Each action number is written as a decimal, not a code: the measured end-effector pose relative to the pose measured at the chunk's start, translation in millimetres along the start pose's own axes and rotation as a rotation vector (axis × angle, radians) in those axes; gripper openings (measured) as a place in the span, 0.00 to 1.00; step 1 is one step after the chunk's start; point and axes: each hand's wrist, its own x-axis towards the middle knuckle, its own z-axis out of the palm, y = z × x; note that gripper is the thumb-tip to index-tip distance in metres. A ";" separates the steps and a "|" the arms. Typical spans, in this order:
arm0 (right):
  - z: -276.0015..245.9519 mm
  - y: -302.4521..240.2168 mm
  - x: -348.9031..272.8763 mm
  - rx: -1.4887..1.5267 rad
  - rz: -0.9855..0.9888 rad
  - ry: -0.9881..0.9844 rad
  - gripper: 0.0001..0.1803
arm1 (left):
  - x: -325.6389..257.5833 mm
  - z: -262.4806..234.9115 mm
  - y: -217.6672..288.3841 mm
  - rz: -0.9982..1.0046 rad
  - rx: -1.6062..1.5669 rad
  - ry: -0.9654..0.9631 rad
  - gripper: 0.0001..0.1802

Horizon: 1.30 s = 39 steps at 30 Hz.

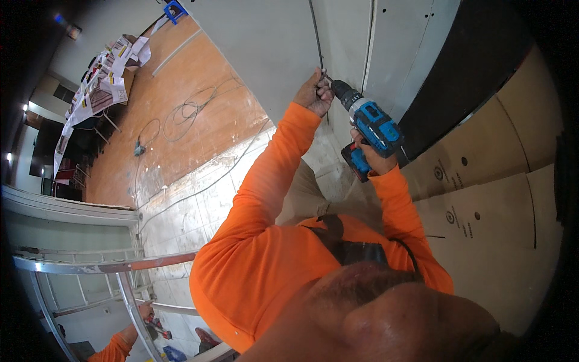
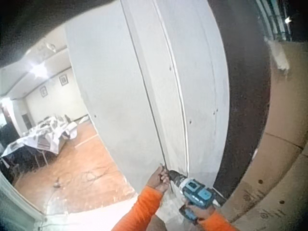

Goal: The person uses a cordless drill to secure white ceiling panels to the ceiling structure. They repeatedly position screws and drive them into the panels while standing on a ladder. Another person is visible in the background moving around the room.

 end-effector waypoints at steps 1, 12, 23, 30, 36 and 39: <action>0.9 -1.7 0.7 0.022 -0.002 0.008 0.09 | 1.0 -0.4 0.8 -0.011 0.001 -0.010 0.13; 8.6 9.1 10.2 0.036 -0.042 0.099 0.12 | 9.2 10.9 7.6 0.049 0.076 0.002 0.14; 11.0 -3.6 19.3 -0.024 -0.129 0.125 0.11 | 6.7 50.2 22.3 0.065 0.102 -0.024 0.14; 15.5 -16.1 20.1 0.080 -0.077 0.117 0.11 | 2.9 56.4 29.3 0.064 0.061 -0.025 0.14; 15.6 -21.6 21.5 0.174 -0.021 0.115 0.11 | 5.7 52.9 28.7 0.072 0.084 -0.081 0.14; 13.1 -32.0 20.0 0.193 0.088 0.107 0.12 | 4.7 58.2 27.0 0.096 0.136 -0.067 0.12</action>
